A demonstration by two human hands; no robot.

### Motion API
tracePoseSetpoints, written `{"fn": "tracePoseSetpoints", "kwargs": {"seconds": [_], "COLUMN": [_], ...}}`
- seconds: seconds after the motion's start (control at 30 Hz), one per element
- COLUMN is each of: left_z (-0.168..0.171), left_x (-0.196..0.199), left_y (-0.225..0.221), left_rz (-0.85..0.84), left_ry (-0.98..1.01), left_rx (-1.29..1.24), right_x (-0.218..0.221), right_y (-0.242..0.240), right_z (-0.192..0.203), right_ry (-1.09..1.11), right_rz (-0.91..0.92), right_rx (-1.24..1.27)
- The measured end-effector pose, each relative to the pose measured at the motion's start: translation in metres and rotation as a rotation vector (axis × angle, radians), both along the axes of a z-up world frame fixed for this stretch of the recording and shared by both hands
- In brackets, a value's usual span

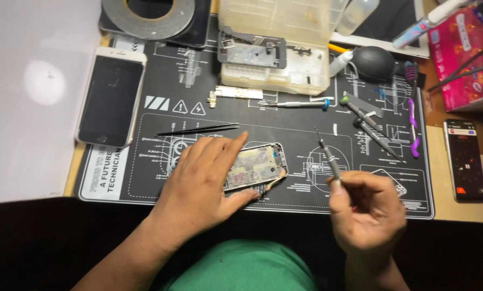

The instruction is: Finalizing the assembly of a mobile phone body by installing and securing internal components using precision tools.

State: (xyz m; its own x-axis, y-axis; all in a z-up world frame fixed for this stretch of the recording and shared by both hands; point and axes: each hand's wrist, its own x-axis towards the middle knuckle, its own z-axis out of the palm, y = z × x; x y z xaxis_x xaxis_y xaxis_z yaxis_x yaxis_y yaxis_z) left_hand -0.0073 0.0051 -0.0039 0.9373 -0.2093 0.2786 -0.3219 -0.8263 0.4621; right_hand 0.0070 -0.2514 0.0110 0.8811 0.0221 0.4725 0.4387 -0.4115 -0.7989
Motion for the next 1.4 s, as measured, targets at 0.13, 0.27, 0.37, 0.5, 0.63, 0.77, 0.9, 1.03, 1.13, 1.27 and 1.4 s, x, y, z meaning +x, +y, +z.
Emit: {"fn": "tracePoseSetpoints", "kwargs": {"seconds": [0.13, 0.27, 0.37, 0.5, 0.63, 0.77, 0.9, 1.03, 1.13, 1.27, 1.4], "left_z": [0.004, 0.0, 0.0, 0.003, 0.003, 0.002, 0.0, 0.015, 0.011, 0.005, 0.006], "left_x": [0.002, 0.003, 0.003, 0.001, 0.0, 0.0, -0.004, -0.013, -0.017, -0.008, 0.002], "left_y": [-0.001, -0.004, -0.004, -0.004, -0.005, -0.008, -0.025, -0.051, -0.057, -0.044, -0.03], "left_rz": [-0.004, 0.03, 0.046, 0.064, 0.07, 0.081, 0.223, 0.197, 0.122, 0.162, 0.219], "left_ry": [-0.023, -0.159, -0.137, -0.127, -0.121, -0.163, -0.1, 0.197, 0.113, 0.03, -0.101], "left_rx": [-0.077, -0.179, -0.25, -0.219, -0.179, -0.078, 0.04, 0.032, -0.072, -0.154, -0.028], "right_x": [-0.011, -0.008, -0.004, -0.001, 0.001, 0.002, -0.002, -0.009, -0.009, -0.007, -0.007], "right_y": [0.018, 0.031, 0.035, 0.036, 0.033, 0.031, 0.033, 0.038, 0.038, 0.034, 0.03], "right_z": [0.004, 0.014, 0.022, 0.028, 0.026, 0.024, 0.025, 0.017, 0.007, -0.001, -0.004], "right_ry": [0.09, -0.056, -0.09, -0.099, -0.071, -0.059, -0.045, -0.051, -0.128, -0.068, -0.071], "right_rz": [0.008, 0.031, 0.001, -0.008, -0.011, -0.067, -0.073, -0.08, -0.019, 0.111, 0.139], "right_rx": [-0.149, -0.343, -0.364, -0.382, -0.377, -0.373, -0.371, -0.393, -0.423, -0.397, -0.447]}}
